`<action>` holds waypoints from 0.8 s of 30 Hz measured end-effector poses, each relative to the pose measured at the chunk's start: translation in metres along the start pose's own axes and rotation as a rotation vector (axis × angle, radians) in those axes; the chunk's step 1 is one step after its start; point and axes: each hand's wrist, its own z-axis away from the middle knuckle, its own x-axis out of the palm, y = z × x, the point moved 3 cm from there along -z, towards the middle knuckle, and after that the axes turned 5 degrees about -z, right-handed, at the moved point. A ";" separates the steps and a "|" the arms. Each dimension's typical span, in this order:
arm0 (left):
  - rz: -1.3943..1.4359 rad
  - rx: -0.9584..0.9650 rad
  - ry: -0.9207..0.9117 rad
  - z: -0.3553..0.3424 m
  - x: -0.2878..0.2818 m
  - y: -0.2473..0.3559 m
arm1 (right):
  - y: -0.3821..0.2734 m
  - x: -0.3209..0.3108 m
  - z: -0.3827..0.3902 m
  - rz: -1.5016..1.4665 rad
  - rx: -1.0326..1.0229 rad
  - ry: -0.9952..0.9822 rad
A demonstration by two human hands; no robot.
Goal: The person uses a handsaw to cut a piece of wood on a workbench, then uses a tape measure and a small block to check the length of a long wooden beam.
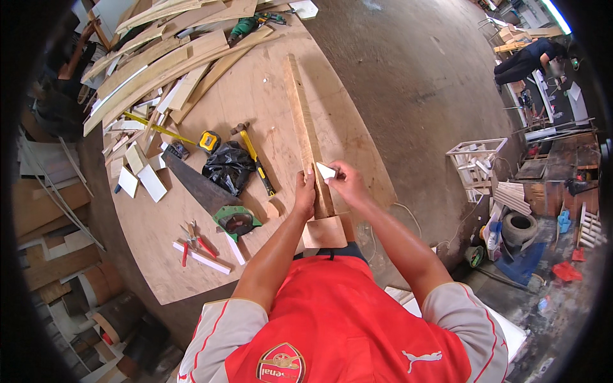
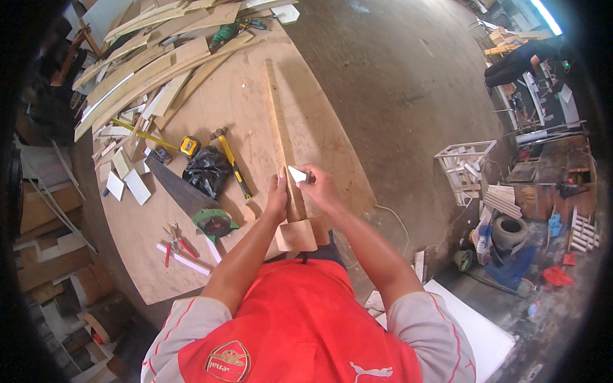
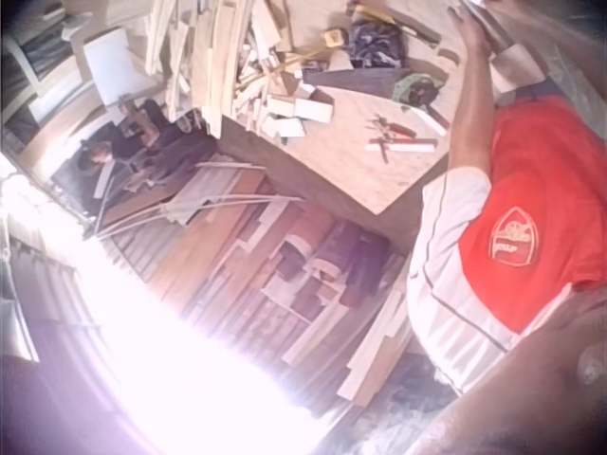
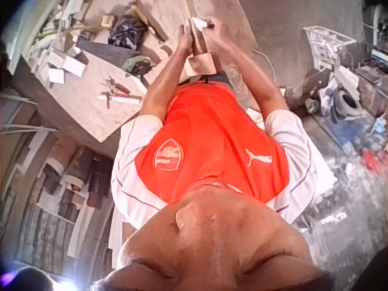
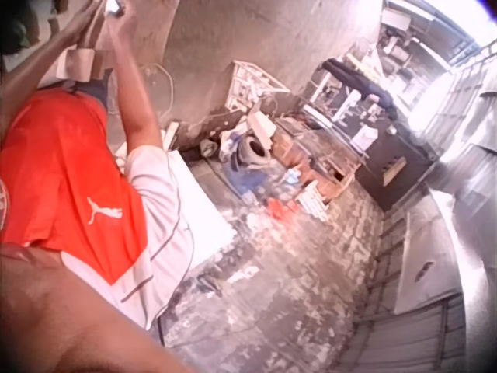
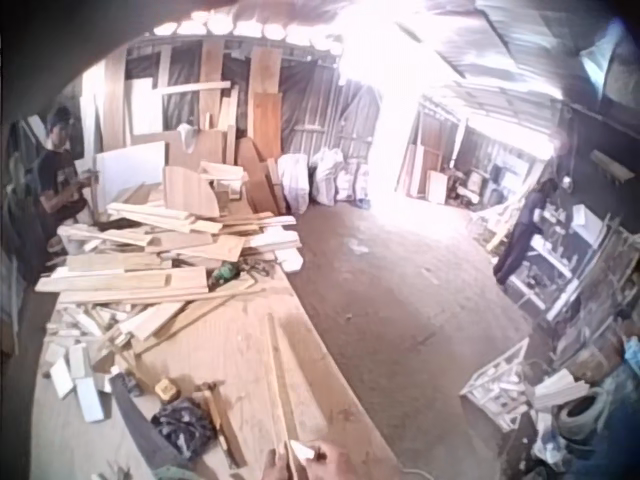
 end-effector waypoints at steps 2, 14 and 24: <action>-0.008 0.068 0.009 0.003 0.005 0.012 | -0.011 -0.004 -0.002 -0.062 -0.060 -0.045; -0.107 0.597 -0.047 0.044 0.029 0.102 | -0.088 -0.021 0.021 -0.236 -0.181 0.129; -0.321 0.690 -0.218 0.126 0.057 0.128 | -0.134 -0.048 0.074 -0.395 -0.004 0.255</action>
